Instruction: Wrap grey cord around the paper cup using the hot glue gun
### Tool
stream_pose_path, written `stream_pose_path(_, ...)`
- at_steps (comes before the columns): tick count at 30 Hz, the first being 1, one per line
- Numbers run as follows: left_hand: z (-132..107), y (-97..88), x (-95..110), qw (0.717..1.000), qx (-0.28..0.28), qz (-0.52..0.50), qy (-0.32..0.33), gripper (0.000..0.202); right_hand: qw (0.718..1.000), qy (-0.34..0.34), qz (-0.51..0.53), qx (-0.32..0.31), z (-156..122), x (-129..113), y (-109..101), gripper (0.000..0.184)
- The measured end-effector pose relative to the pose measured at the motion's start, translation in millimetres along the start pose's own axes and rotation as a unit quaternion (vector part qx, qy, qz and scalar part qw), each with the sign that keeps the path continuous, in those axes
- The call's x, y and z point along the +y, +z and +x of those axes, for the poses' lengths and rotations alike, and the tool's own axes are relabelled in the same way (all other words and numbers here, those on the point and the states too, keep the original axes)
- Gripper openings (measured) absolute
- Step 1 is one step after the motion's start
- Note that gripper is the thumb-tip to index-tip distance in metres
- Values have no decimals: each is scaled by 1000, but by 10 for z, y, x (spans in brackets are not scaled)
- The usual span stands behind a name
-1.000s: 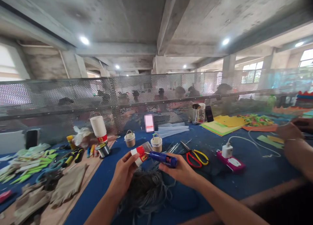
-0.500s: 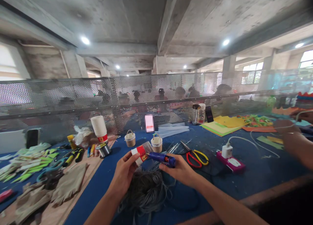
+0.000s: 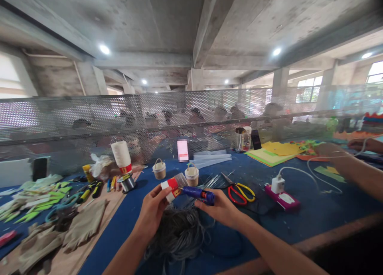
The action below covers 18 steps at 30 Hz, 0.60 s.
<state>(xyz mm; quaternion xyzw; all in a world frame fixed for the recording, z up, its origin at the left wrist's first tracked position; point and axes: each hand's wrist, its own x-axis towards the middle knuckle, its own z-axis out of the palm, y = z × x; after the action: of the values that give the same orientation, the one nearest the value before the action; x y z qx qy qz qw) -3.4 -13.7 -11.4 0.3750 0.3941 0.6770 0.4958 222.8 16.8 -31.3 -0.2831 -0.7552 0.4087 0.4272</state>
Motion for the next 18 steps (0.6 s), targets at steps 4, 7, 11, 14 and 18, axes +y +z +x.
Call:
stream_pose_path(4,-14,16,17,1000,1,-1,-1,42,1000,-1,-2,2,1,24,7,34)
stream_pose_path(7,1,-2,1,1000,1,2,0,42,1000,-5,3,5,3,40,9,34)
stream_pose_path(11,24,-21,-22,1000,3,2,0,44,1000,-6,13,-4,0,33,4,35)
stream_pose_path(14,26,-19,-22,1000,2,-2,4,44,1000,-2,10,-8,-1,20,1,34)
stream_pose_path(18,18,-22,-14,1000,5,3,3,45,1000,-1,17,-10,-1,20,5,33)
